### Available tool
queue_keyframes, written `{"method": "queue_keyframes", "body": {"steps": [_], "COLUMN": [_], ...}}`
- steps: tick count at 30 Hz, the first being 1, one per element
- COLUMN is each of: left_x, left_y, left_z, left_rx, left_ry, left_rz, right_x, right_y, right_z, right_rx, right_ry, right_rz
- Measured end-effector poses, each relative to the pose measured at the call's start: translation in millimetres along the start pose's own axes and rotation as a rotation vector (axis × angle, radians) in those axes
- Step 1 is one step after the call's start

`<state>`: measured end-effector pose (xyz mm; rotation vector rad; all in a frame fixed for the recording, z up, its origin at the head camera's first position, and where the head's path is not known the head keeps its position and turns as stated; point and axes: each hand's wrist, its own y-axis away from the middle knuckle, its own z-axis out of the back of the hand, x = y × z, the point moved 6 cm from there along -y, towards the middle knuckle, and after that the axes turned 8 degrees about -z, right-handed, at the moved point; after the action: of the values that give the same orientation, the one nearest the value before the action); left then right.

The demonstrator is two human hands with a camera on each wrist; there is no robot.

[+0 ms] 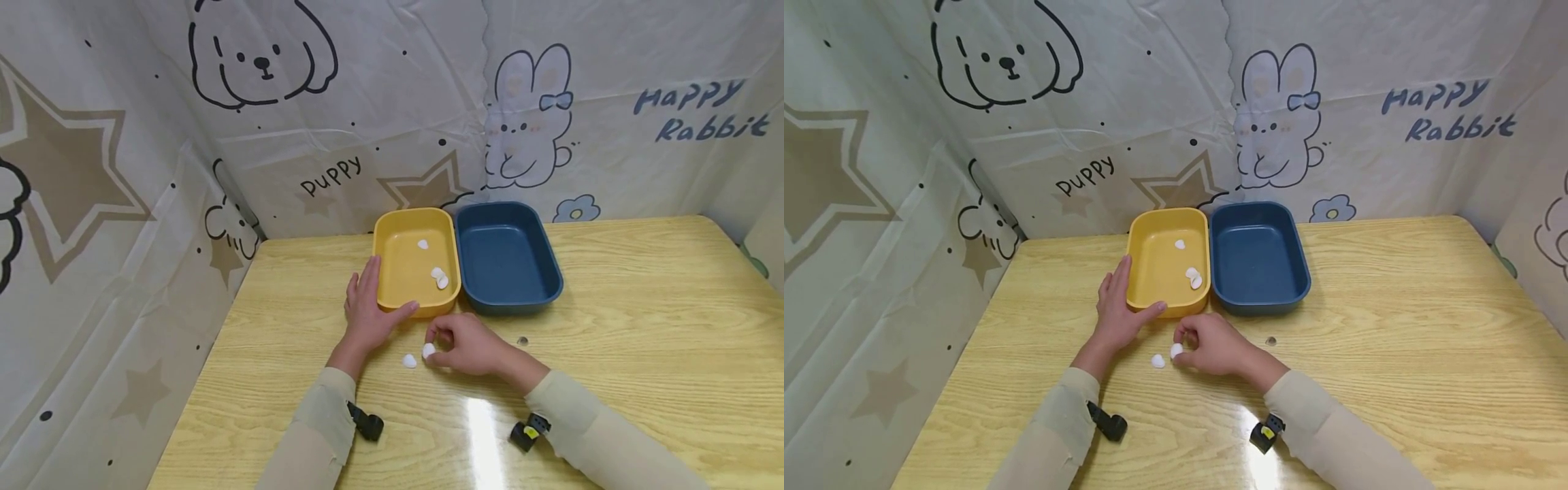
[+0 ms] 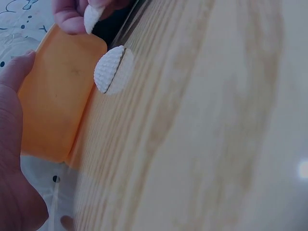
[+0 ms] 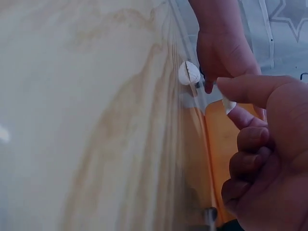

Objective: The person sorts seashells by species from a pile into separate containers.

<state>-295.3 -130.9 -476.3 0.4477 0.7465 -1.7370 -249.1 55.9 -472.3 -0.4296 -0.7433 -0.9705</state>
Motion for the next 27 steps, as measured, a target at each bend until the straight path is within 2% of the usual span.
{"method": "queue_keyframes", "body": {"steps": [7,14,27], "left_x": [0.3,-0.5,-0.6], "left_y": [-0.1,0.1,0.6], "left_z": [0.4,1.9,1.7], "left_rx": [0.003,-0.010,-0.009], "left_ry": [-0.004,-0.003,0.009], "left_rz": [-0.002,-0.031,-0.039], "right_x": [14,29,41], "right_y": [4.1,6.3,0.0], "right_z": [8,19,44], "right_rx": [-0.023,-0.020,-0.124], "right_ry": [0.005,-0.025,-0.003], "right_rz": [0.030,0.056,0.099]}}
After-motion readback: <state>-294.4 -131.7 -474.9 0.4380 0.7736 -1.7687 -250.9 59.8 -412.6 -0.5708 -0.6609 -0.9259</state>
